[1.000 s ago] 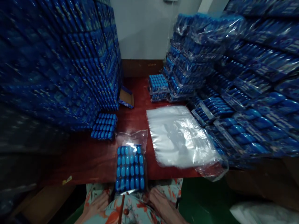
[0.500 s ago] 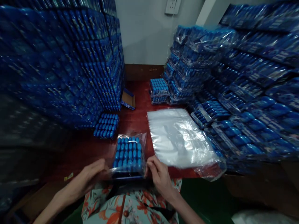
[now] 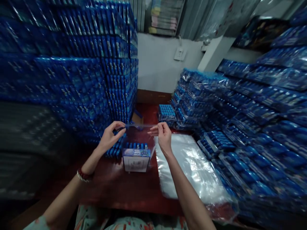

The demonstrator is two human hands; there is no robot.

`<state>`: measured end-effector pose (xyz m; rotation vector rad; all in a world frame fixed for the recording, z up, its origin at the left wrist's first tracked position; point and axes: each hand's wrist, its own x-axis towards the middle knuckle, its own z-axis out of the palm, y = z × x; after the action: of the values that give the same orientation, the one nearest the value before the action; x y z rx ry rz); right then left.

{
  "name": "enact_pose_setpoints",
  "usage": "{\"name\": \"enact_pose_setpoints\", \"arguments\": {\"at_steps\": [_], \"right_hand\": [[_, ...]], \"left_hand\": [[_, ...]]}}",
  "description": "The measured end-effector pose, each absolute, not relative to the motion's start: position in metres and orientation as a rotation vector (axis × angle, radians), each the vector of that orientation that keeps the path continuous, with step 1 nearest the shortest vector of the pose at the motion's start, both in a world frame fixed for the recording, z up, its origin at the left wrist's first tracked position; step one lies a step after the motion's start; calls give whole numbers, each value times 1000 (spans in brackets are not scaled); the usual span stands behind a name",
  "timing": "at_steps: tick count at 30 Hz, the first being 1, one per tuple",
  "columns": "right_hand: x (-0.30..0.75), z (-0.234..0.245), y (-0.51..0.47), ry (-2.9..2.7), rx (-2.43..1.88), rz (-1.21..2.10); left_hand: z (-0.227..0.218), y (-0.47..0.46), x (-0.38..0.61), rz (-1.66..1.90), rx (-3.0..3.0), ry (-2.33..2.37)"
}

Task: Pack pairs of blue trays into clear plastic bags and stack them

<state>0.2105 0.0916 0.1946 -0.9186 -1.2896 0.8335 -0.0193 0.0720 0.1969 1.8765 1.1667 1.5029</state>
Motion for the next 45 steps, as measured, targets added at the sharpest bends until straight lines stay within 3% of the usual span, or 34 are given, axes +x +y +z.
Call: {"name": "enact_pose_setpoints", "arguments": {"at_steps": [6, 11, 16, 21, 24, 30, 35, 45], "right_hand": [[203, 186, 104, -1263, -901, 858], [201, 185, 111, -1225, -936, 859], [199, 185, 113, -1236, -934, 860], [204, 183, 127, -1174, -977, 839], [210, 191, 136, -1165, -1068, 582], [187, 215, 107, -1667, -962, -413], [146, 218, 93, -2278, -885, -558], [129, 226, 108, -2572, -731, -825]], "left_hand": [[161, 73, -6, 1617, 1125, 1053], [164, 83, -2, 1822, 1050, 926], [157, 98, 12, 1658, 990, 978], [158, 105, 20, 1769, 918, 878], [164, 106, 18, 1802, 823, 762], [172, 102, 17, 1806, 757, 720], [171, 99, 15, 1759, 869, 754], [163, 101, 0, 1710, 992, 816]]}}
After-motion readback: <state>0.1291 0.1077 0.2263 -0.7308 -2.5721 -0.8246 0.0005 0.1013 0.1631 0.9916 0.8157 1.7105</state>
